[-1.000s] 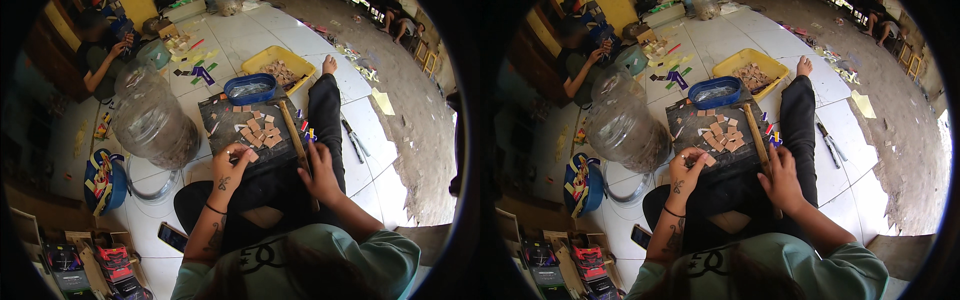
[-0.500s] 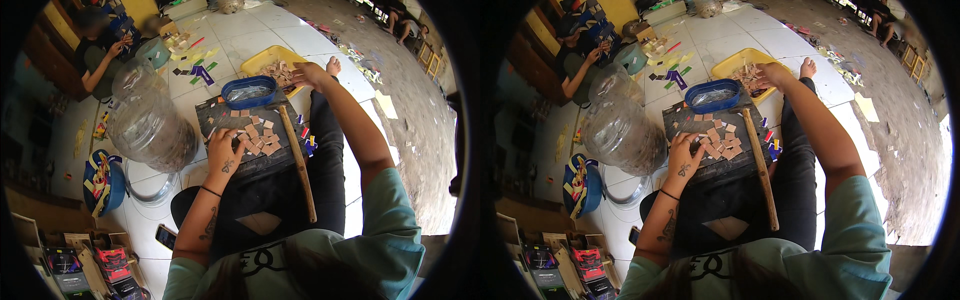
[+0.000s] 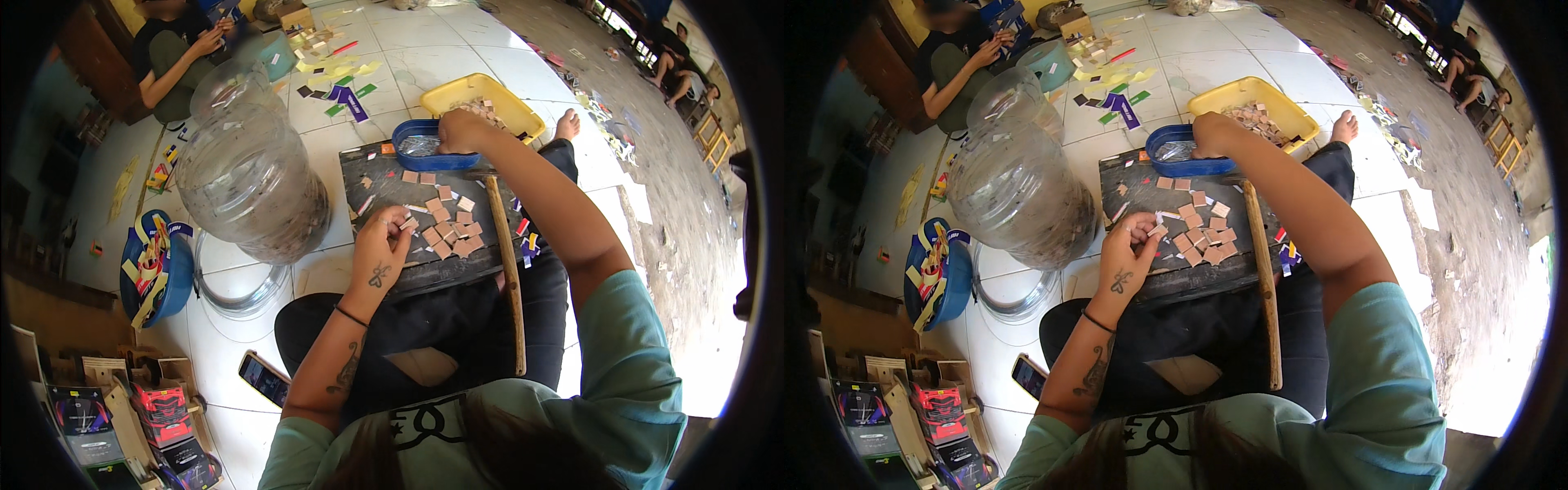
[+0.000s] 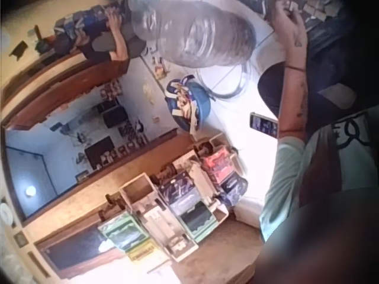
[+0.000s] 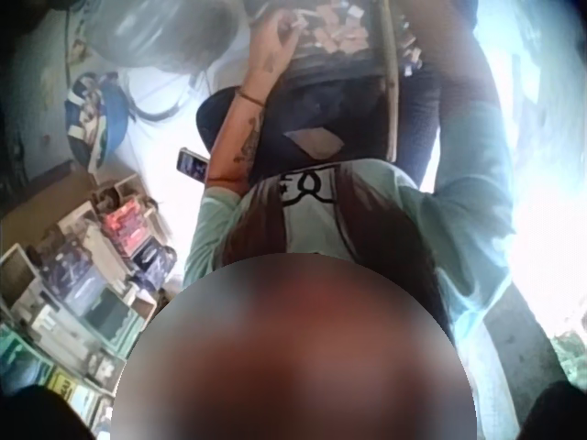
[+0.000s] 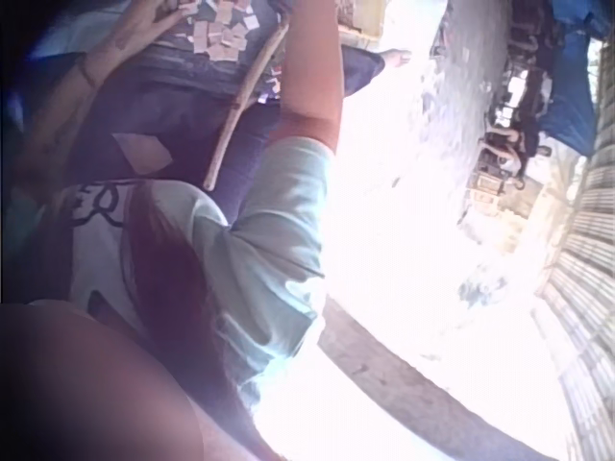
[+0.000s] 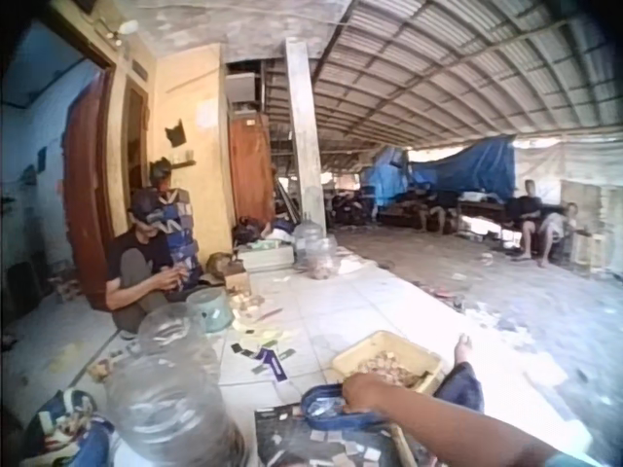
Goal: The person sits on the floor and assembles small rectangular firework units. They place a small metal component into each unit, then use a wooden mallet to tap it into place. The person repeats this process for multiple units, placing the finished ones into a yellow tray.
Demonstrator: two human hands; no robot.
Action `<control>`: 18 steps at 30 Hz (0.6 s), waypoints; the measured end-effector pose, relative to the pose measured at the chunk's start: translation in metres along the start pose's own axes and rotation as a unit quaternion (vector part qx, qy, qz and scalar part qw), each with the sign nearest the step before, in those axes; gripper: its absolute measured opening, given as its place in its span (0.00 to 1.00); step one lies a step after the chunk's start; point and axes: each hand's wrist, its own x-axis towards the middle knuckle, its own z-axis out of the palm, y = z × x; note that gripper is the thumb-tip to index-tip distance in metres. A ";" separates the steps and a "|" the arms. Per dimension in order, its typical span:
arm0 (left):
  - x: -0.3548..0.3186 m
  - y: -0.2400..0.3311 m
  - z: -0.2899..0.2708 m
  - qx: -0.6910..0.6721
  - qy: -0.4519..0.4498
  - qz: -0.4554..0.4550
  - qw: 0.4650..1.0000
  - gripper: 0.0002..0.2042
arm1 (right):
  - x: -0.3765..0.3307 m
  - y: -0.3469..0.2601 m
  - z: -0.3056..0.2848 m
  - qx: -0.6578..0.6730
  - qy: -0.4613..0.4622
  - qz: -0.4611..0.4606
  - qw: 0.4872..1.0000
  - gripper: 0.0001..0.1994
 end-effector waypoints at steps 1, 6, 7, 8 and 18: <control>-0.006 0.000 -0.006 0.003 -0.003 0.025 1.000 0.11 | 0.005 -0.006 0.002 -0.022 0.001 0.021 1.000 0.14; -0.029 -0.001 -0.019 -0.062 0.015 0.005 0.998 0.12 | 0.020 -0.012 0.002 -0.014 -0.057 0.088 0.994 0.13; -0.034 0.000 -0.020 -0.092 0.021 -0.015 0.995 0.11 | 0.020 -0.008 -0.002 0.026 -0.091 0.109 0.989 0.12; -0.038 0.000 -0.020 -0.091 0.029 -0.008 0.995 0.11 | 0.020 -0.003 -0.007 0.070 -0.121 0.126 0.982 0.11; -0.058 0.003 -0.011 0.099 0.051 0.113 0.987 0.08 | -0.022 0.035 -0.024 0.296 -0.019 0.103 0.949 0.09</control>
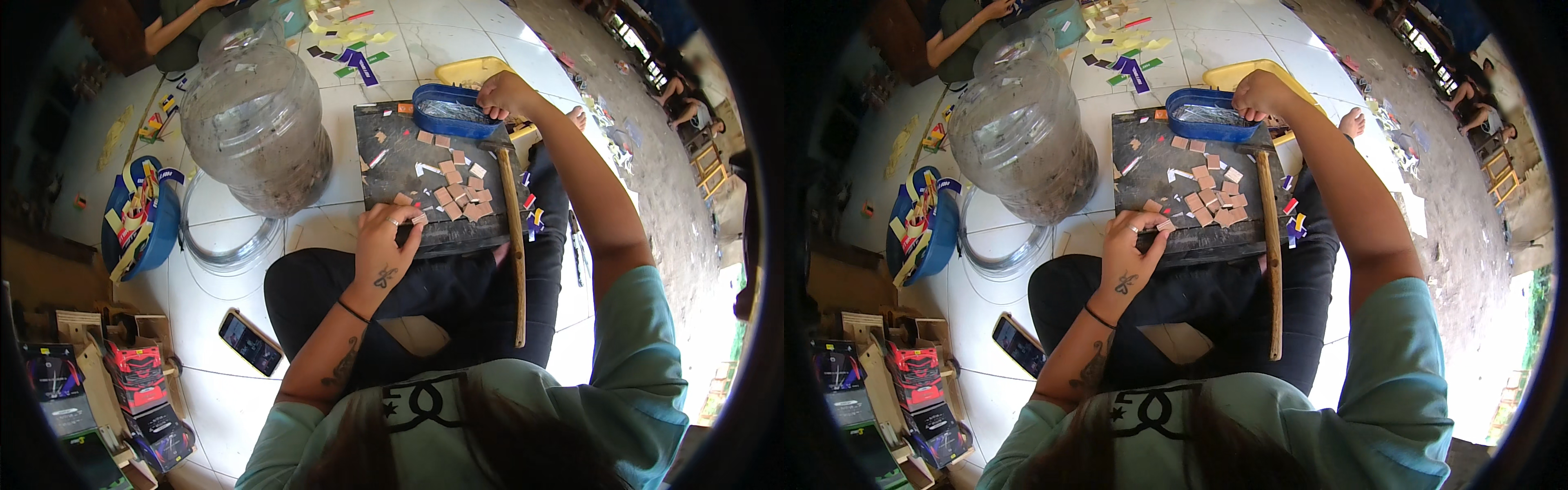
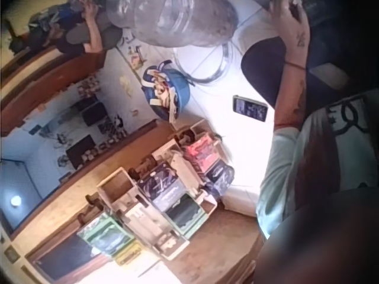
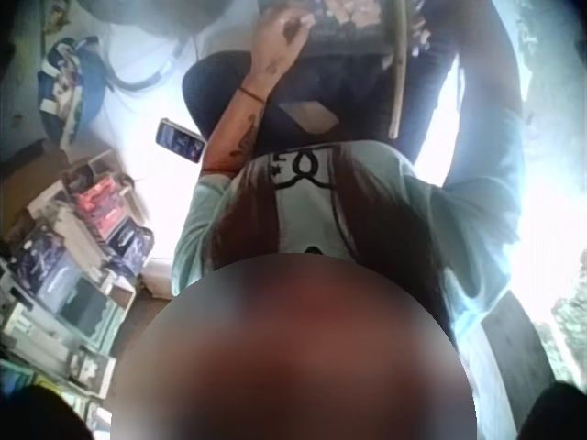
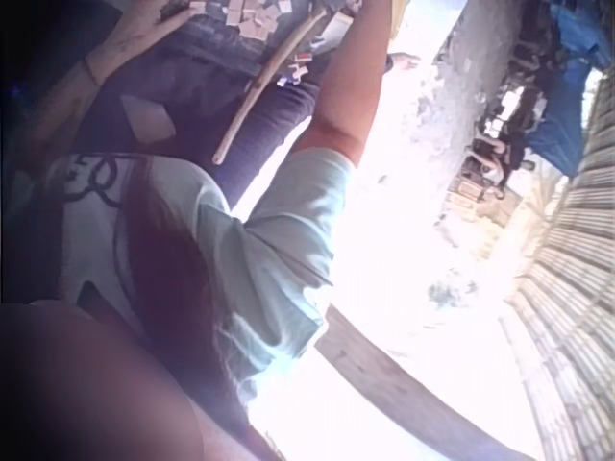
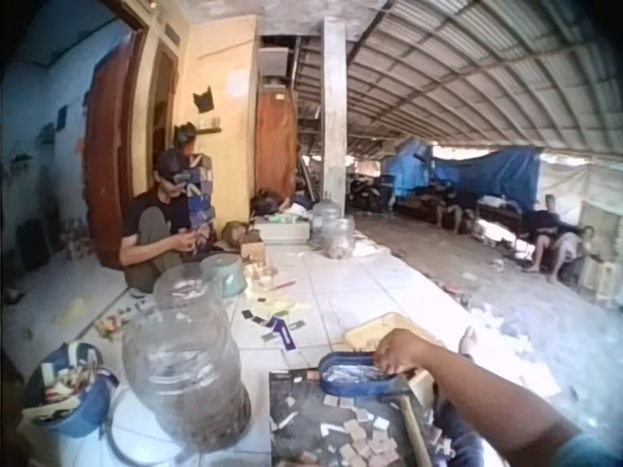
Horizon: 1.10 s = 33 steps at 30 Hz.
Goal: The person sits on the floor and assembles small rectangular firework units. They place a small metal component into each unit, then use a wooden mallet to tap it into place. The person repeats this process for multiple units, placing the finished ones into a yellow tray.
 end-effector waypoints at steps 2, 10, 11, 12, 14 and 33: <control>-0.003 -0.001 0.002 0.023 0.003 0.017 1.000 0.08 | -0.005 -0.002 0.009 -0.106 0.066 -0.097 0.987 0.11; -0.005 -0.004 0.000 0.025 0.002 0.026 0.999 0.07 | 0.029 -0.038 0.053 -0.337 -0.006 -0.103 0.936 0.14; -0.004 -0.004 0.000 0.026 0.002 0.029 0.999 0.07 | 0.033 -0.040 0.055 -0.346 0.004 -0.091 0.934 0.13; -0.005 -0.003 -0.001 0.028 0.001 0.031 0.999 0.08 | 0.035 -0.040 0.053 -0.341 -0.009 -0.093 0.935 0.12; -0.005 -0.004 -0.002 0.031 0.000 0.033 0.999 0.08 | 0.037 -0.037 0.047 -0.345 -0.047 -0.075 0.935 0.12; -0.004 -0.013 0.003 0.016 -0.007 0.023 1.000 0.06 | -0.145 -0.043 0.109 0.369 -0.054 -0.097 0.923 0.07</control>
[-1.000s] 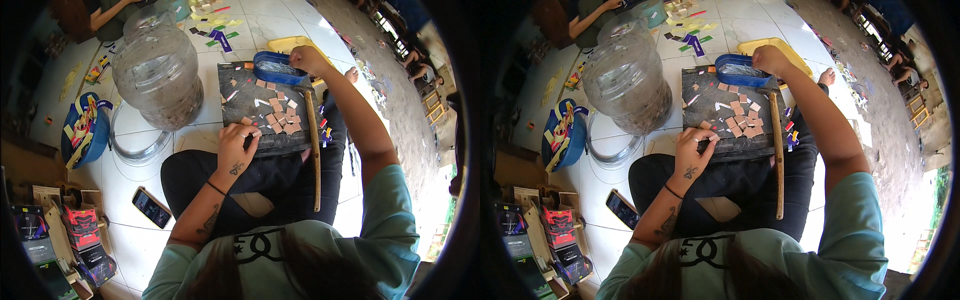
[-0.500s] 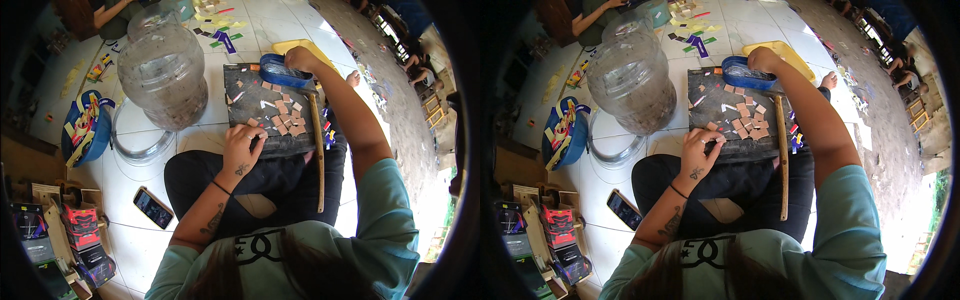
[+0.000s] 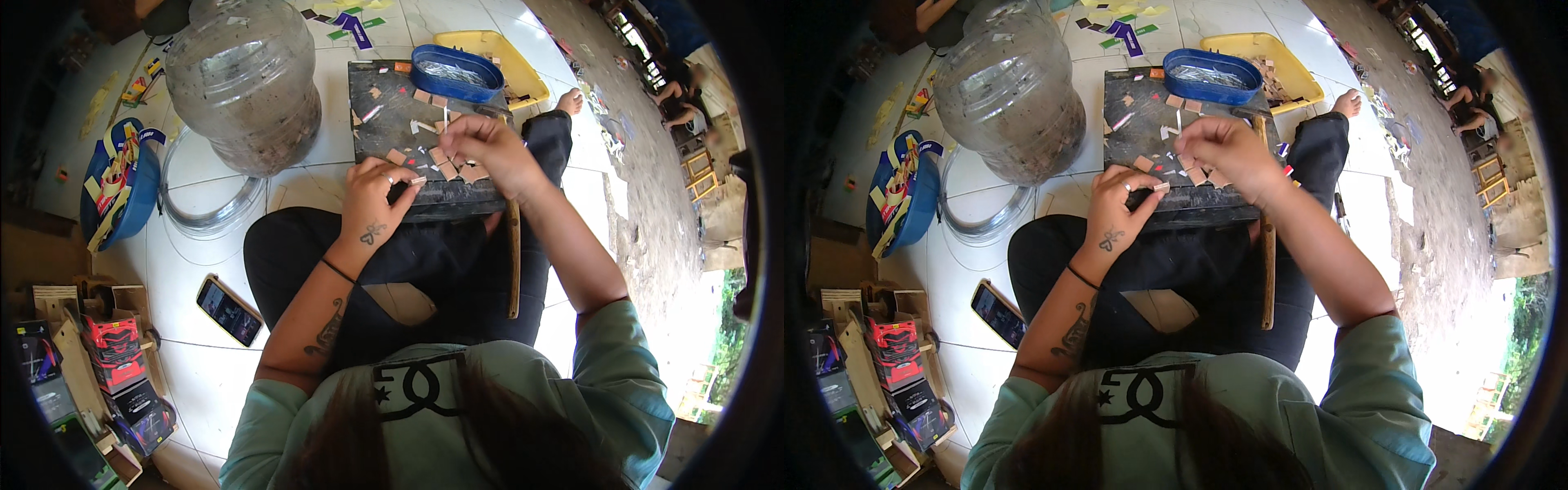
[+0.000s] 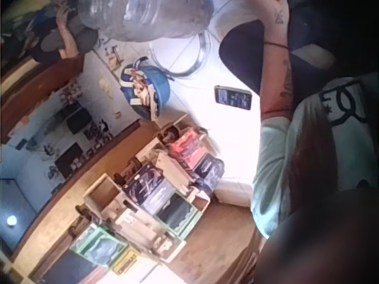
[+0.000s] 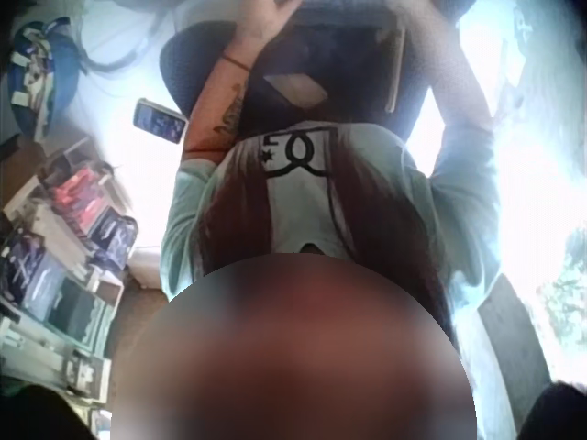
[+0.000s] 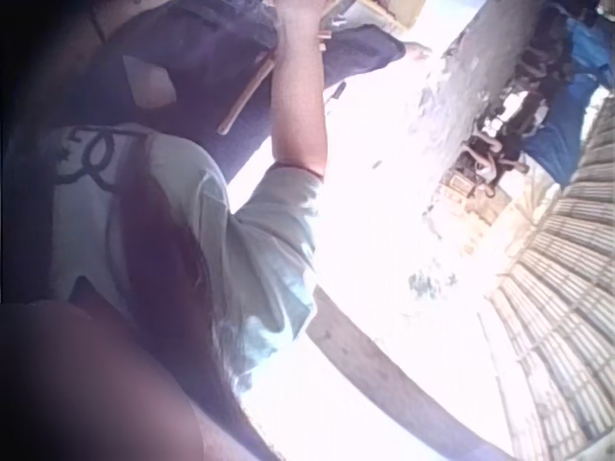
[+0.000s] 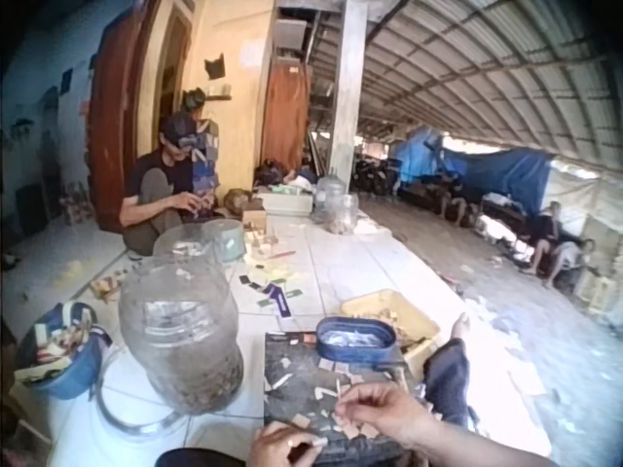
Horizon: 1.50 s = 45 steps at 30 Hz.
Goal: The person sits on the floor and assembles small rectangular firework units. They place a small metal component into each unit, then use a wooden mallet to tap it into place. The person repeats this process for multiple units, placing the finished ones into a yellow tray.
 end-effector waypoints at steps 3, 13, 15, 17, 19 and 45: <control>0.000 -0.001 0.000 -0.009 -0.001 -0.009 1.000 0.05 | -0.012 0.017 0.020 0.045 -0.001 -0.022 0.999 0.03; 0.000 0.000 -0.002 -0.010 -0.011 -0.005 1.000 0.07 | -0.019 0.035 0.034 -0.114 0.069 -0.103 0.986 0.05; 0.000 0.000 -0.003 -0.012 -0.018 -0.009 1.000 0.07 | -0.022 0.033 0.037 -0.144 0.073 -0.123 0.979 0.04; -0.001 0.000 -0.003 -0.013 -0.020 -0.010 1.000 0.07 | -0.023 0.030 0.039 -0.168 0.073 -0.132 0.974 0.03; 0.000 0.000 -0.002 -0.012 -0.017 -0.008 1.000 0.07 | -0.024 0.029 0.040 -0.179 0.073 -0.140 0.971 0.02; 0.006 0.014 0.009 -0.100 -0.003 -0.031 0.995 0.04 | -0.089 0.031 0.020 -0.607 0.283 -0.122 0.733 0.33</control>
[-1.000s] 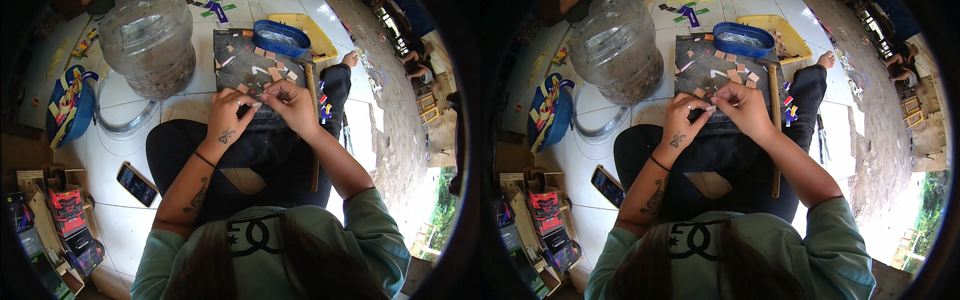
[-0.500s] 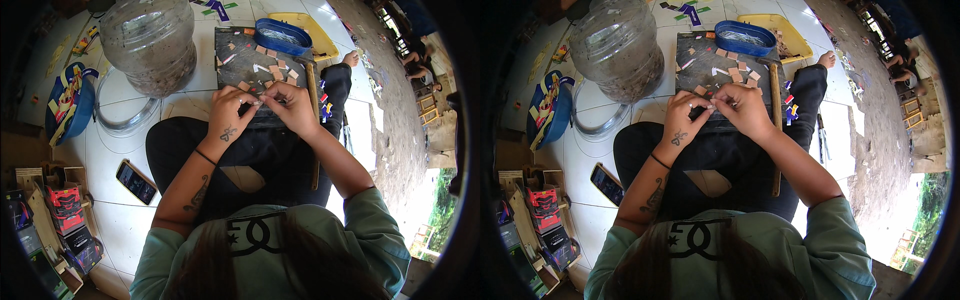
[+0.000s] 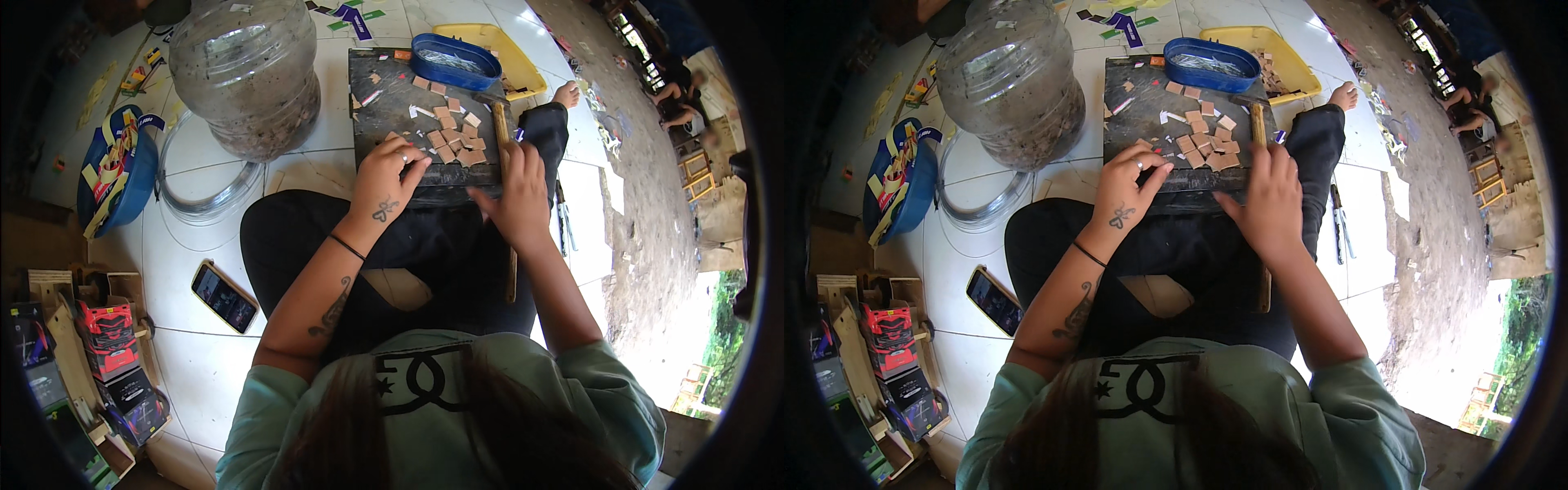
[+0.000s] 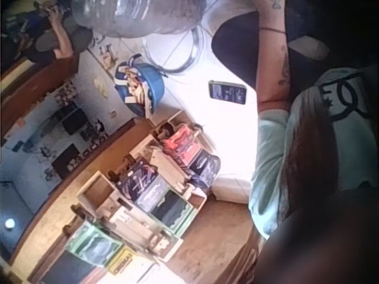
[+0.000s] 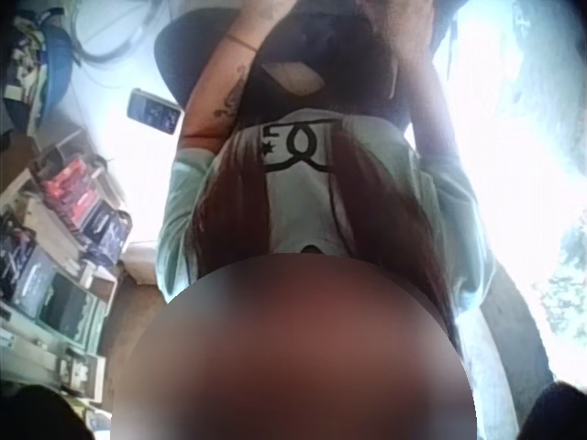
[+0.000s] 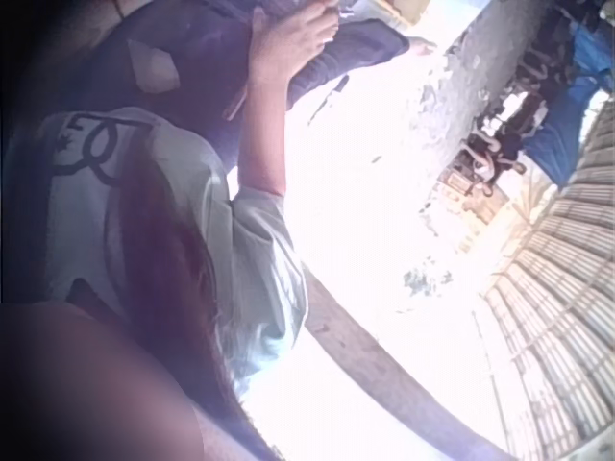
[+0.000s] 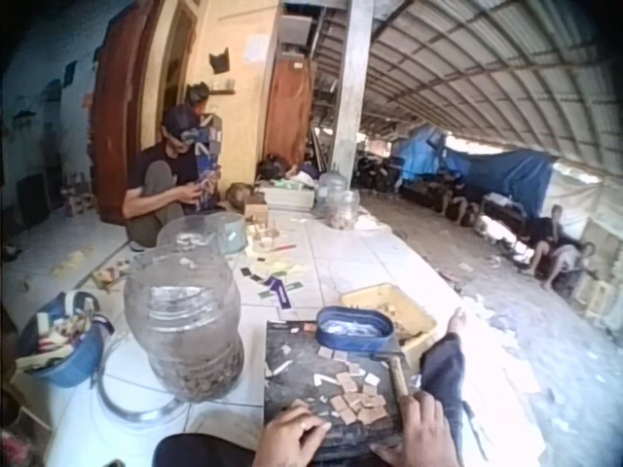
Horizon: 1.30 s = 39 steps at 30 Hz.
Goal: The person sits on the floor and assembles small rectangular firework units. They place a small metal component into each unit, then use a wooden mallet to tap it into place. The person repeats this process for multiple units, placing the finished ones into a yellow tray.
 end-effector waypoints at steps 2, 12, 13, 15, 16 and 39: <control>0.000 0.000 0.001 -0.012 0.009 -0.006 1.000 0.05 | -0.029 0.015 -0.004 0.016 -0.070 0.057 0.996 0.35; -0.003 -0.002 0.002 -0.007 0.029 0.022 0.999 0.04 | -0.067 0.037 -0.064 0.430 -0.161 0.226 0.859 0.22; -0.004 -0.002 0.002 -0.005 0.027 0.016 0.999 0.04 | -0.070 0.034 -0.081 0.428 -0.192 0.232 0.852 0.23; -0.004 -0.002 0.003 -0.004 0.035 0.031 0.999 0.04 | -0.073 0.028 -0.113 0.419 -0.260 0.247 0.834 0.23; -0.004 -0.003 0.004 -0.005 0.039 0.038 0.999 0.04 | -0.075 0.022 -0.121 0.351 -0.244 0.183 0.885 0.23; -0.007 -0.003 0.004 0.014 0.017 0.029 0.999 0.04 | -0.086 0.006 -0.134 0.203 -0.208 0.015 0.957 0.25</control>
